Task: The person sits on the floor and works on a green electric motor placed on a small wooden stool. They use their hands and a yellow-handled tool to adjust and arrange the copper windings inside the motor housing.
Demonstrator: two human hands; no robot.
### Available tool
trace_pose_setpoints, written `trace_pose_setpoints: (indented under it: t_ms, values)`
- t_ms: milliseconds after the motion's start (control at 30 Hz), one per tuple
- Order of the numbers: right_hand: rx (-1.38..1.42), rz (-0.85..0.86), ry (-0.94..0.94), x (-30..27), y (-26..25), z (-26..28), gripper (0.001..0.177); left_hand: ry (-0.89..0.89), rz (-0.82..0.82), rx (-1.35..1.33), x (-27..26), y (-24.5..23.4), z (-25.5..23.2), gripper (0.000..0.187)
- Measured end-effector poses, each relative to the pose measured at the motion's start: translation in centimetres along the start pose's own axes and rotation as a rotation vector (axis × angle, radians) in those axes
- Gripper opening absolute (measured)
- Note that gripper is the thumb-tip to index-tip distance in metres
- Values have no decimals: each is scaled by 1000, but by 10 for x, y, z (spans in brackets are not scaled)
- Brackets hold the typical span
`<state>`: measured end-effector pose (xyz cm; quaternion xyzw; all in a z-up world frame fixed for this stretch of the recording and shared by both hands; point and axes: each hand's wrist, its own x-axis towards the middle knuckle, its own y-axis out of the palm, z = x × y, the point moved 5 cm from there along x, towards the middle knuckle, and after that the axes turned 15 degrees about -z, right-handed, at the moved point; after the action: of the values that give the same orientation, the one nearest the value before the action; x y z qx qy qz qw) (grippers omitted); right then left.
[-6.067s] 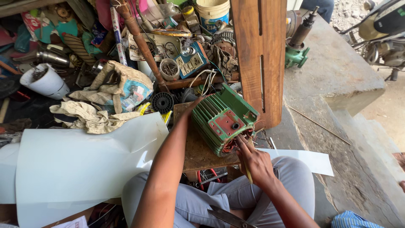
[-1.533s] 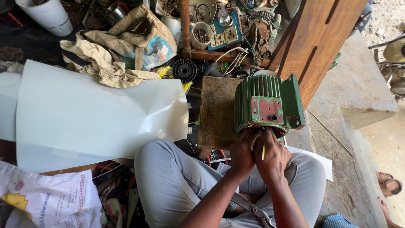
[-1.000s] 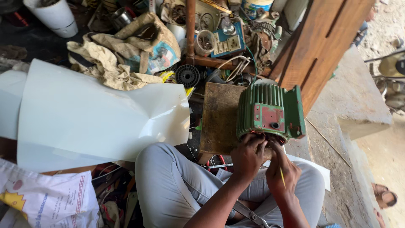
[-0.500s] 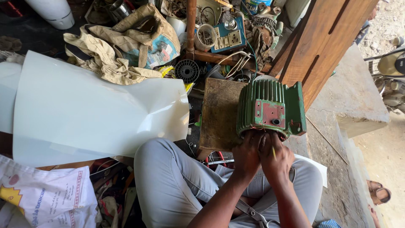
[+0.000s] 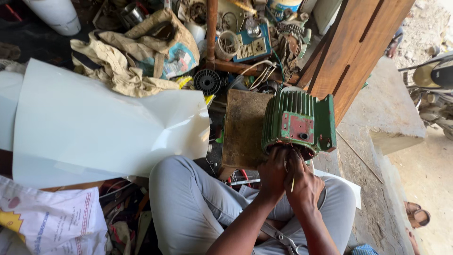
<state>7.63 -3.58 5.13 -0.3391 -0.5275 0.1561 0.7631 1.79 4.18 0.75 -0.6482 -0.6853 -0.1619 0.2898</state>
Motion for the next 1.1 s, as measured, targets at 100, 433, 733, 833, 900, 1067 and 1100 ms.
trace_pose_setpoints:
  t_ms: [100, 433, 733, 833, 900, 1067, 1100]
  values:
    - [-23, 63, 10, 6, 4, -3, 54, 31, -46, -57, 4, -7, -2, 17]
    - [123, -228, 12, -9, -15, -9, 30, -6, -25, -169, 15, -22, -12, 16]
    - [-168, 112, -197, 18, 5, 3, 45, 26, 74, -119, 2, -8, 6, 18]
    - [-368, 256, -271, 27, 7, 13, 49, 68, 131, -90, -5, -5, 11, 18]
    - [-494, 348, -314, 29, 9, 18, 44, 75, 152, -96, -7, -3, 11, 20]
    - [-646, 426, -364, 24, 21, 22, 18, 19, 87, -231, -8, -7, 8, 27]
    - [-647, 427, -374, 26, 26, 19, 18, 10, 107, -208, -8, -5, 9, 36]
